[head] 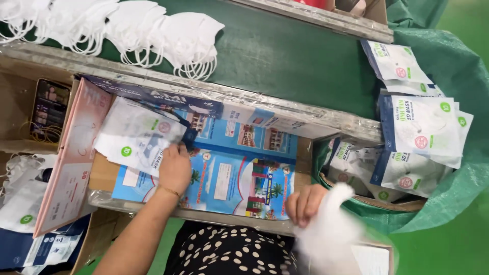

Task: Packaging white face masks into individual plastic sleeves and organizing them on a workstation with a conveyor belt.

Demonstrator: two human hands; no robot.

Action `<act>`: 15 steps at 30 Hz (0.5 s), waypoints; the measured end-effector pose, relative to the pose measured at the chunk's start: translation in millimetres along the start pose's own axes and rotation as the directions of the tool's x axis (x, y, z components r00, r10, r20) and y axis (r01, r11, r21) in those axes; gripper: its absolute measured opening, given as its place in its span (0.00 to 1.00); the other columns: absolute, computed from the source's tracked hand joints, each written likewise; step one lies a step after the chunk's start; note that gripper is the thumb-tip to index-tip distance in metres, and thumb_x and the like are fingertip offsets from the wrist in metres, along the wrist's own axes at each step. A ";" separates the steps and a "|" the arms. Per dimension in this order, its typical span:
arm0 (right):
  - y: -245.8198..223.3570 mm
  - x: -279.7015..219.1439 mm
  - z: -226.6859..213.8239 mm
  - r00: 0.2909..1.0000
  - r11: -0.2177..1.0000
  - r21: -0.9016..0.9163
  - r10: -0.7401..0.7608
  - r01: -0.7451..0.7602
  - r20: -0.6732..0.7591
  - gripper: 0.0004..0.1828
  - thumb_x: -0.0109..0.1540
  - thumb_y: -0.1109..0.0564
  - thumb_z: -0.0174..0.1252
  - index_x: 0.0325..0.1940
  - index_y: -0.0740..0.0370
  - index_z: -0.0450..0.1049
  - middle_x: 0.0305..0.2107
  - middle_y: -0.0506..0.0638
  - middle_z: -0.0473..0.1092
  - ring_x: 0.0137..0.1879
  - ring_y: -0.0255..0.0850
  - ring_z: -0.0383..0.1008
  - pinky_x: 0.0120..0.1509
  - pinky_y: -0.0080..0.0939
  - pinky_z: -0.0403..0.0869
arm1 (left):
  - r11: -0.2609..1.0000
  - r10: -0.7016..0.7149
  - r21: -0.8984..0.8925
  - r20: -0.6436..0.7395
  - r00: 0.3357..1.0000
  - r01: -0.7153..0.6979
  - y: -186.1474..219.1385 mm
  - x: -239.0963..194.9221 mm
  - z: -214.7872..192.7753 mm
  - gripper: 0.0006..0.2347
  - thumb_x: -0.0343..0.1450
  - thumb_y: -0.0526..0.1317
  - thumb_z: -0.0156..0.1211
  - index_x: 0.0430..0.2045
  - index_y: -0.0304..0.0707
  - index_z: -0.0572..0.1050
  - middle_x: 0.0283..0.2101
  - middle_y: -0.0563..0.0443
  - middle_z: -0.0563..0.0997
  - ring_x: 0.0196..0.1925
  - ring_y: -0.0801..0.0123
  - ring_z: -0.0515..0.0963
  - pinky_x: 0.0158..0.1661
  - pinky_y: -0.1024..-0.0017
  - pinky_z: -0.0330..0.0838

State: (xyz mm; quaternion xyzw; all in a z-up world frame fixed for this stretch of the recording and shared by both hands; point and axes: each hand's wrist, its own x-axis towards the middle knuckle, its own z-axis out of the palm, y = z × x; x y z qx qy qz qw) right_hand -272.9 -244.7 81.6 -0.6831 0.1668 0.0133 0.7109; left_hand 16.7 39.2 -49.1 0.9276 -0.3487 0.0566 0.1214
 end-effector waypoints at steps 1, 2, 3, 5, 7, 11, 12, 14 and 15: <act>-7.4 10.8 9.8 1.000 1.000 0.000 -0.002 0.002 0.001 0.20 0.51 0.60 0.67 0.47 0.62 0.81 0.38 0.56 0.78 0.46 0.48 0.78 0.53 0.48 0.74 | 1.000 0.000 0.001 -0.002 1.000 0.000 -1.8 0.2 1.0 0.18 0.68 0.33 0.56 0.53 0.28 0.73 0.51 0.37 0.75 0.52 0.48 0.74 0.53 0.60 0.70; -14.8 20.9 19.3 0.978 0.972 -0.212 0.063 -0.106 -0.196 0.17 0.53 0.55 0.67 0.44 0.62 0.80 0.35 0.54 0.78 0.42 0.47 0.78 0.49 0.47 0.75 | 1.000 -0.008 -0.021 -0.005 1.000 0.008 -3.0 0.2 2.2 0.18 0.69 0.33 0.55 0.53 0.27 0.72 0.49 0.37 0.75 0.51 0.48 0.75 0.50 0.61 0.72; -22.2 30.7 28.5 0.915 0.889 -0.386 0.081 -0.246 -0.395 0.15 0.55 0.50 0.68 0.41 0.61 0.80 0.31 0.53 0.77 0.38 0.47 0.78 0.45 0.47 0.75 | 0.999 -0.016 -0.043 -0.007 1.000 0.016 -3.6 0.1 3.4 0.17 0.69 0.33 0.55 0.54 0.26 0.72 0.48 0.36 0.75 0.50 0.48 0.76 0.47 0.62 0.75; -31.9 31.3 48.8 0.916 0.817 -0.528 0.002 -0.233 -0.400 0.14 0.55 0.50 0.67 0.40 0.60 0.81 0.31 0.52 0.77 0.38 0.47 0.78 0.44 0.46 0.74 | 0.993 -0.046 -0.105 0.046 0.998 0.050 -0.6 12.3 -31.6 0.15 0.68 0.36 0.56 0.48 0.29 0.74 0.46 0.38 0.76 0.49 0.47 0.77 0.48 0.58 0.74; -41.8 32.4 60.9 0.916 0.719 -0.659 -0.080 -0.219 -0.393 0.12 0.56 0.50 0.67 0.39 0.58 0.82 0.30 0.52 0.77 0.38 0.48 0.77 0.43 0.46 0.74 | 0.982 -0.072 -0.165 0.097 0.993 0.087 3.1 24.7 -54.8 0.13 0.67 0.39 0.58 0.42 0.33 0.76 0.43 0.39 0.77 0.47 0.46 0.77 0.48 0.54 0.73; -16.8 19.4 68.5 0.995 0.917 -0.392 -0.047 0.079 0.091 0.08 0.57 0.57 0.67 0.40 0.59 0.81 0.34 0.52 0.78 0.41 0.48 0.79 0.46 0.44 0.75 | 0.917 -0.098 -0.375 0.113 0.989 0.134 0.6 13.0 -52.6 0.13 0.71 0.45 0.59 0.41 0.33 0.79 0.42 0.37 0.79 0.45 0.43 0.77 0.45 0.54 0.73; -3.9 22.9 65.3 0.982 0.988 -0.152 -0.009 0.038 0.188 0.09 0.57 0.60 0.67 0.41 0.60 0.80 0.35 0.52 0.78 0.43 0.48 0.80 0.49 0.44 0.75 | 0.922 -0.070 -0.372 0.102 0.992 0.103 -3.6 14.5 -47.1 0.13 0.73 0.45 0.58 0.42 0.34 0.79 0.41 0.37 0.79 0.46 0.44 0.78 0.47 0.54 0.73; -1.7 33.1 64.9 0.997 0.970 -0.239 -0.032 0.049 0.075 0.10 0.57 0.62 0.65 0.43 0.59 0.81 0.37 0.52 0.78 0.44 0.48 0.79 0.50 0.45 0.75 | 0.932 -0.031 -0.360 0.039 0.999 0.043 -8.2 10.4 -33.2 0.13 0.70 0.42 0.57 0.44 0.33 0.79 0.41 0.37 0.79 0.46 0.44 0.78 0.46 0.55 0.73; -1.6 39.9 64.0 0.997 0.945 -0.325 -0.062 0.045 -0.042 0.11 0.57 0.64 0.64 0.44 0.59 0.81 0.38 0.51 0.79 0.46 0.49 0.79 0.51 0.46 0.75 | 0.938 0.010 -0.347 -0.019 1.000 -0.016 -10.7 10.3 -26.4 0.15 0.68 0.38 0.56 0.47 0.31 0.78 0.41 0.37 0.79 0.45 0.45 0.78 0.46 0.56 0.74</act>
